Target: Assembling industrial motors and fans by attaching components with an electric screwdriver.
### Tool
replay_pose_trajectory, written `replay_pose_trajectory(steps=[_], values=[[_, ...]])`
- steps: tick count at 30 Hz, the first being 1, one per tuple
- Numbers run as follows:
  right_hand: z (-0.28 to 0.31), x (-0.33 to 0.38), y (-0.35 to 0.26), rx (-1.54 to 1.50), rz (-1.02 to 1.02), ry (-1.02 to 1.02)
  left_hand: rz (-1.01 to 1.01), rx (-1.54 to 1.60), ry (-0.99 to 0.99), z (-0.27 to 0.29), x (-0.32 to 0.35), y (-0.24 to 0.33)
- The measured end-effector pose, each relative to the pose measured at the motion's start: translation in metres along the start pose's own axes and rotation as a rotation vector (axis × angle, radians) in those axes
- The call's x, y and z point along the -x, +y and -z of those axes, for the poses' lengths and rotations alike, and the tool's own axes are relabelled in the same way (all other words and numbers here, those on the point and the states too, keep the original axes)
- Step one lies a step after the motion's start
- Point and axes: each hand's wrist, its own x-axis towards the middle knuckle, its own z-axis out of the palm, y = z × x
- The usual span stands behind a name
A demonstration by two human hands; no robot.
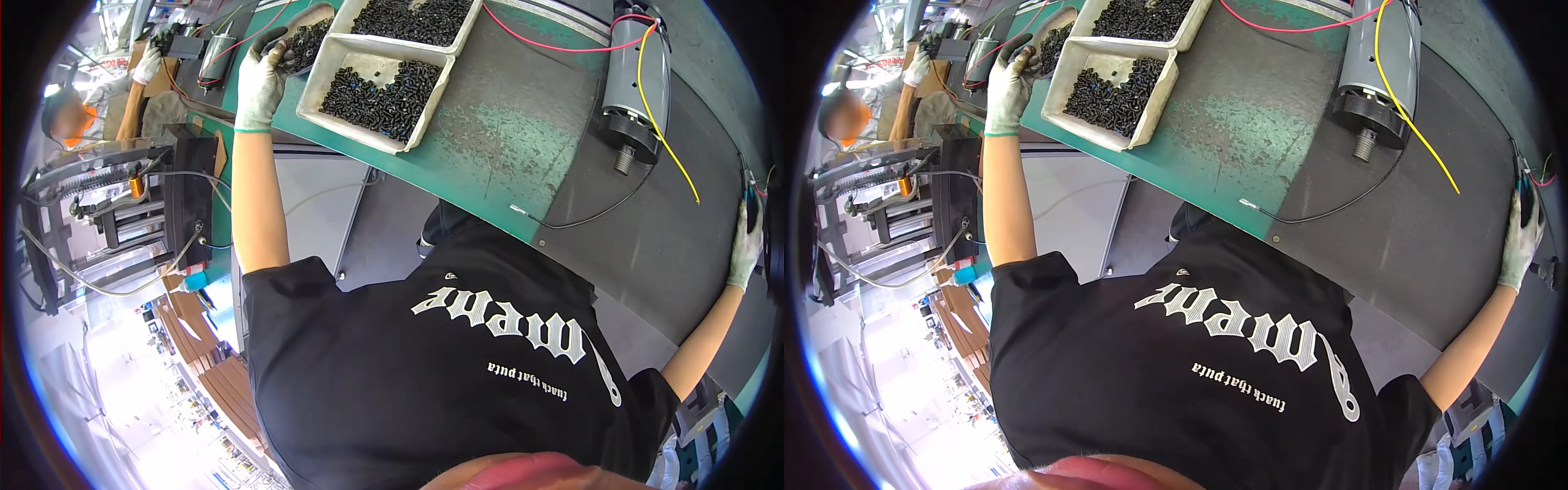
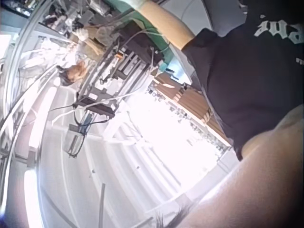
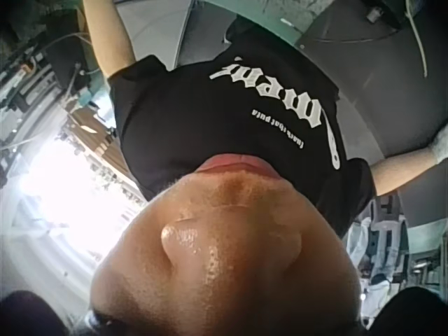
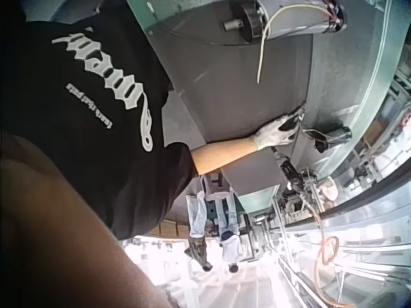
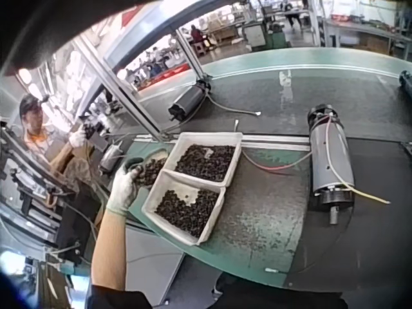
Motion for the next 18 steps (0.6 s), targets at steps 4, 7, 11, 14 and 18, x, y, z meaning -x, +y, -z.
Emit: replay_pose_trajectory(steps=[4, 7, 11, 14, 18], values=[[-0.004, 0.003, 0.014, 0.268, -0.086, 0.048, -0.093, 0.156, -0.123, -0.045, 0.034, 0.021], [0.013, 0.01, 0.005, 0.312, -0.061, 0.176, -0.12, 0.318, -0.292, -0.094, 0.067, 0.042], [0.069, 0.015, -0.152, -0.705, -0.366, 0.259, 0.051, 0.265, -0.455, -0.198, 0.118, 0.082], [0.119, 0.004, -0.264, -0.573, 0.325, 0.229, 0.047, 0.122, -0.569, -0.27, 0.135, 0.108], [0.169, -0.025, -0.271, -0.321, 0.64, 0.13, 0.225, 0.304, -0.851, -0.305, 0.126, 0.136]])
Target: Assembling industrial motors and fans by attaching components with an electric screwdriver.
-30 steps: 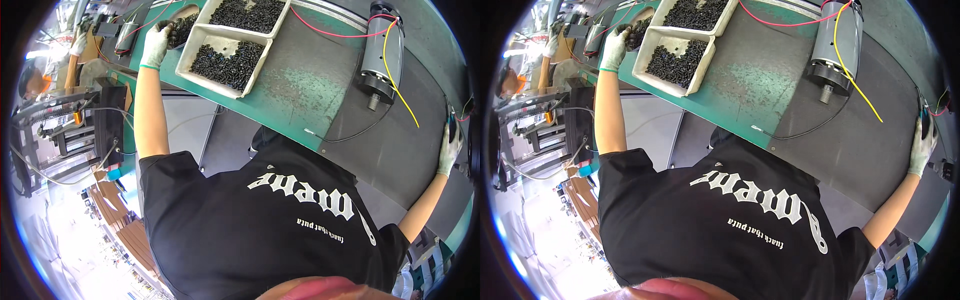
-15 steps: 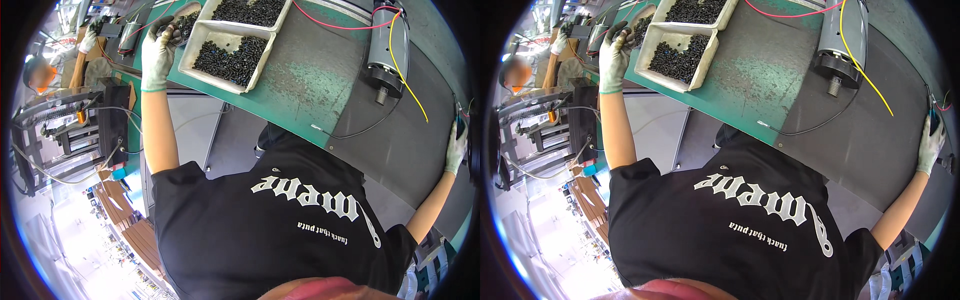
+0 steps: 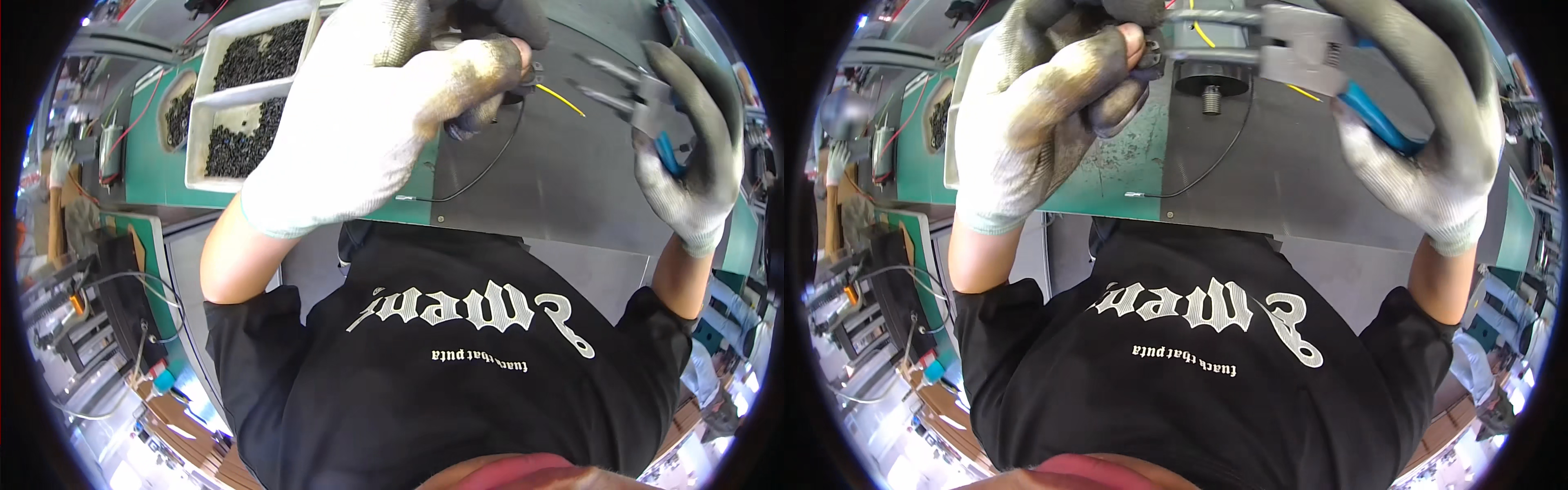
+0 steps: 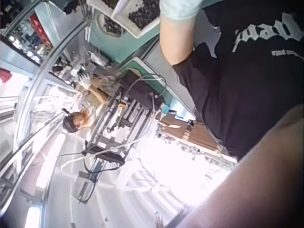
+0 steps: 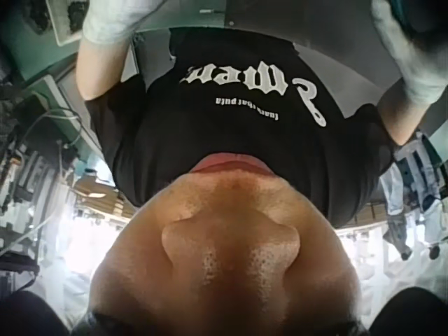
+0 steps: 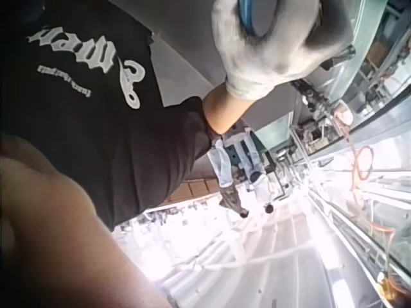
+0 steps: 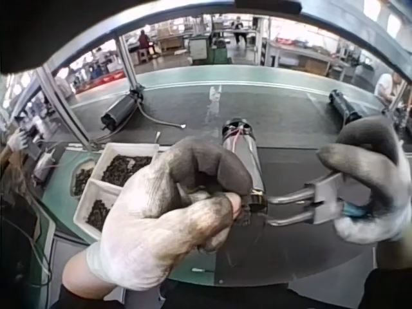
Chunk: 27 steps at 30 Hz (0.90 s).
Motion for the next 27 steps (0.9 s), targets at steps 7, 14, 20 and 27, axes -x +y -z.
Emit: replay_pose_trajectory(steps=[7, 14, 20, 27], values=[[0.034, -0.034, 0.006, 0.401, 0.516, -0.384, -0.234, -0.114, 0.001, -0.016, -0.003, -0.001], [-0.036, -0.029, -0.026, 0.007, 0.339, 0.175, -0.436, -0.297, 0.042, -0.013, 0.006, -0.004], [-0.011, -0.036, -0.038, 0.198, 0.24, -0.073, -0.485, -0.386, 0.037, -0.014, 0.001, -0.002], [-0.034, -0.028, -0.006, 0.274, -0.102, -0.029, -0.182, -0.373, 0.149, -0.032, -0.023, 0.022]])
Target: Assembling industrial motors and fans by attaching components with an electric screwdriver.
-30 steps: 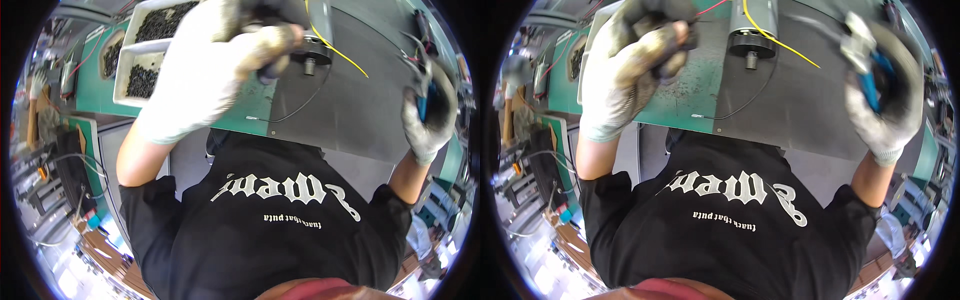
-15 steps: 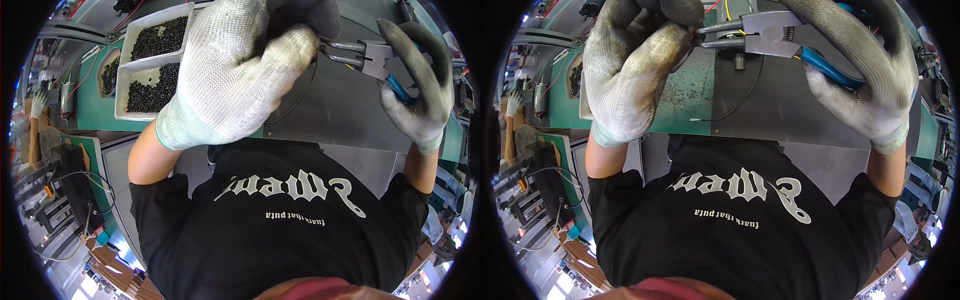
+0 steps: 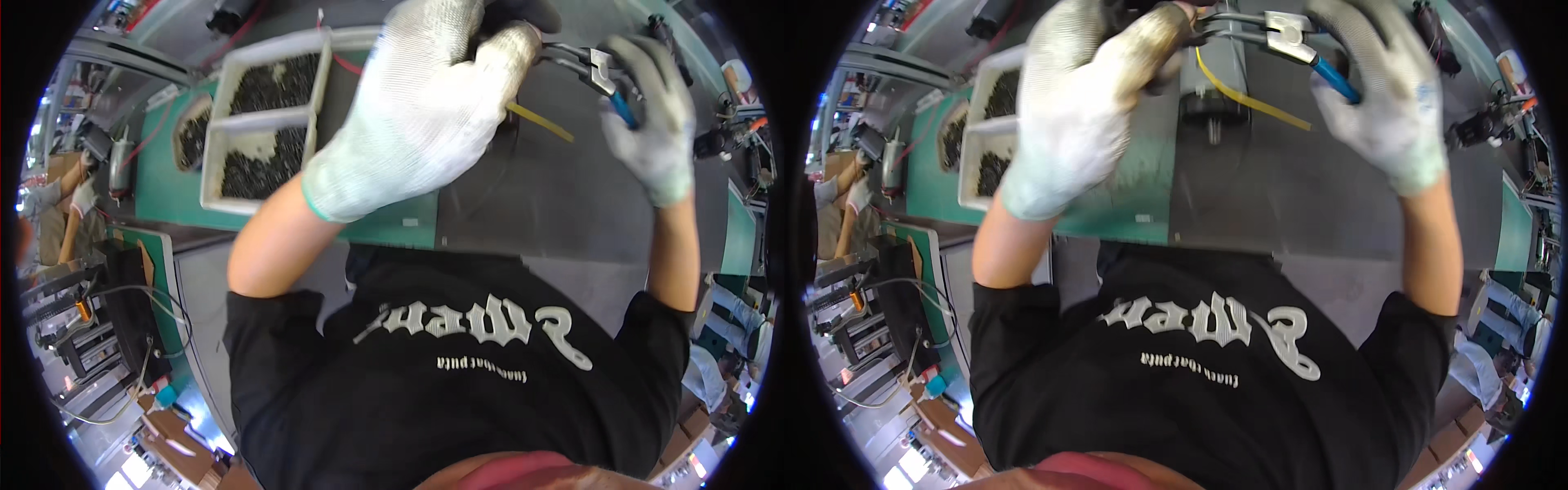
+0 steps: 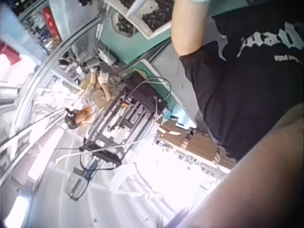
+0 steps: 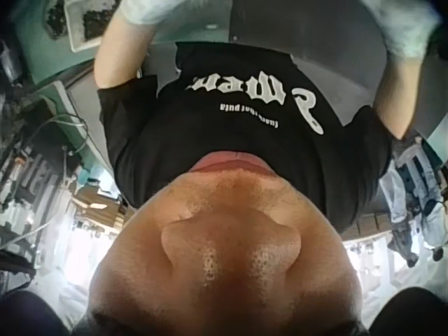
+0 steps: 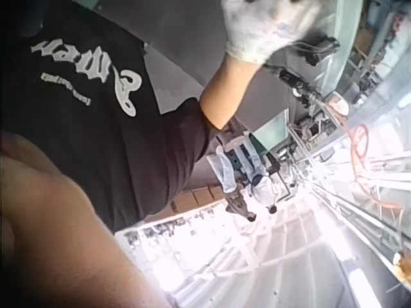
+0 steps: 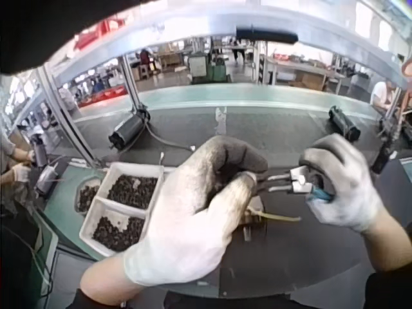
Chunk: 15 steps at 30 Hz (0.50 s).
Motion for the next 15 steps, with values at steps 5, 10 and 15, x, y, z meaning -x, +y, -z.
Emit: replay_pose_trajectory(steps=[5, 10, 15], values=[[-0.105, -0.008, 0.075, -1.172, -0.822, -0.064, -0.351, -0.936, 0.516, 0.026, -0.122, -0.098], [-0.17, 0.014, 0.077, -2.134, -1.18, -0.232, 0.277, -0.613, 0.216, 0.019, -0.149, -0.146], [-0.172, 0.03, 0.058, -2.087, -1.188, -0.017, 0.322, -0.677, 0.296, 0.007, -0.135, -0.136]])
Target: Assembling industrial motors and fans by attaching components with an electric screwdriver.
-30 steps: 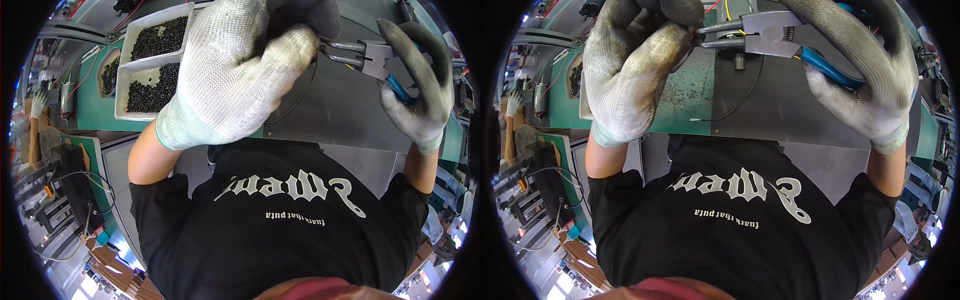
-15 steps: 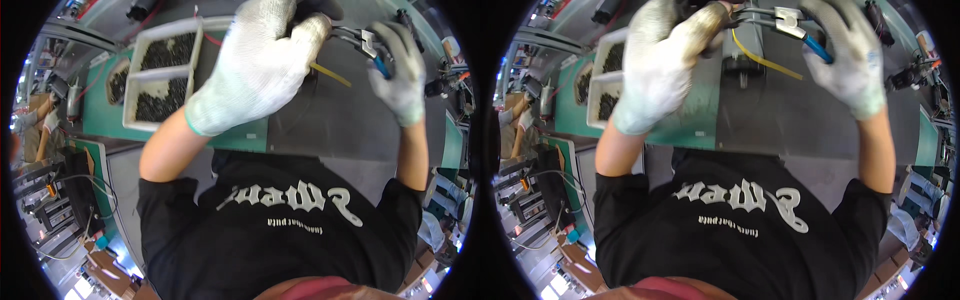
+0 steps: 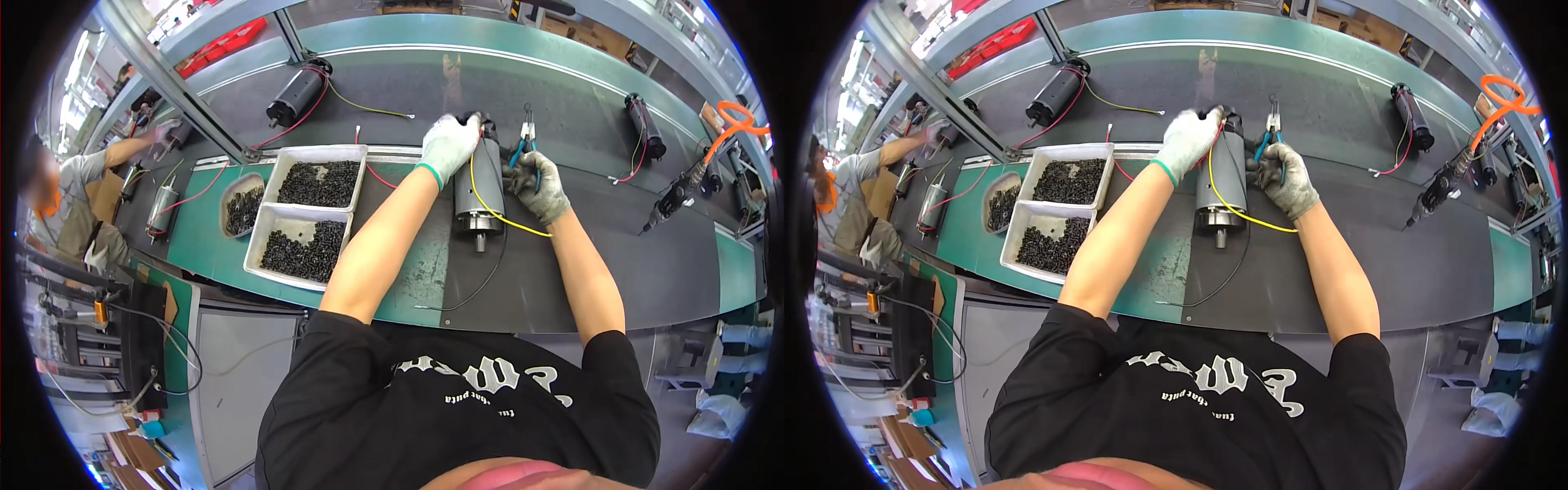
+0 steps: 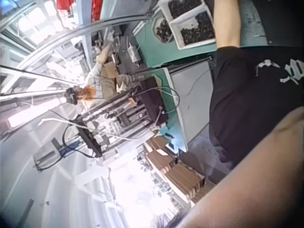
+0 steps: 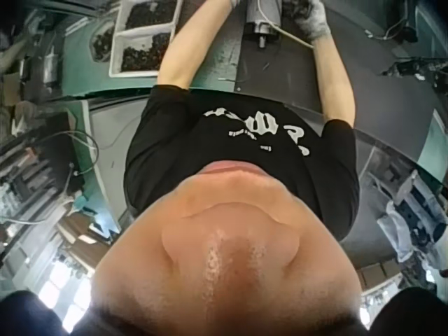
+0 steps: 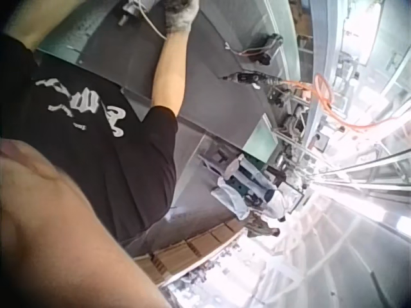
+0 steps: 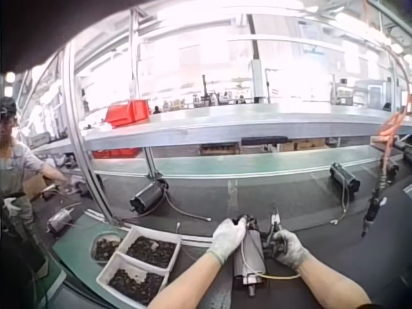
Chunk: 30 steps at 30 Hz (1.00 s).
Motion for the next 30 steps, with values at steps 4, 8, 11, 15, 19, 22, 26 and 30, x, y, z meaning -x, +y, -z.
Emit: replay_pose_trajectory(steps=[4, 8, 11, 15, 19, 22, 26, 30], values=[[-0.061, 0.072, -0.023, 0.305, 0.433, -0.102, -0.279, 0.294, 0.065, 0.054, 0.077, 0.036], [-0.097, 0.142, -0.04, 0.738, 0.548, -0.116, -0.721, 0.665, 0.104, 0.053, 0.13, 0.051], [-0.113, 0.149, -0.067, 1.172, 0.671, -0.165, -1.01, 0.815, 0.3, 0.047, 0.142, 0.054], [-0.145, 0.167, -0.109, 1.951, 0.652, -0.191, -1.018, 0.848, 0.214, 0.039, 0.138, 0.053], [-0.155, 0.162, -0.107, 2.049, 0.747, -0.257, -1.021, 0.829, 0.18, 0.039, 0.139, 0.045], [-0.16, 0.161, -0.106, 2.126, 0.847, -0.317, -1.017, 0.801, 0.142, 0.037, 0.144, 0.041], [-0.163, 0.155, -0.112, 2.206, 0.978, -0.385, -1.005, 0.757, 0.073, 0.032, 0.144, 0.035], [-0.157, 0.137, -0.123, 2.304, 1.106, -0.434, -1.005, 0.732, -0.005, 0.033, 0.142, 0.026]])
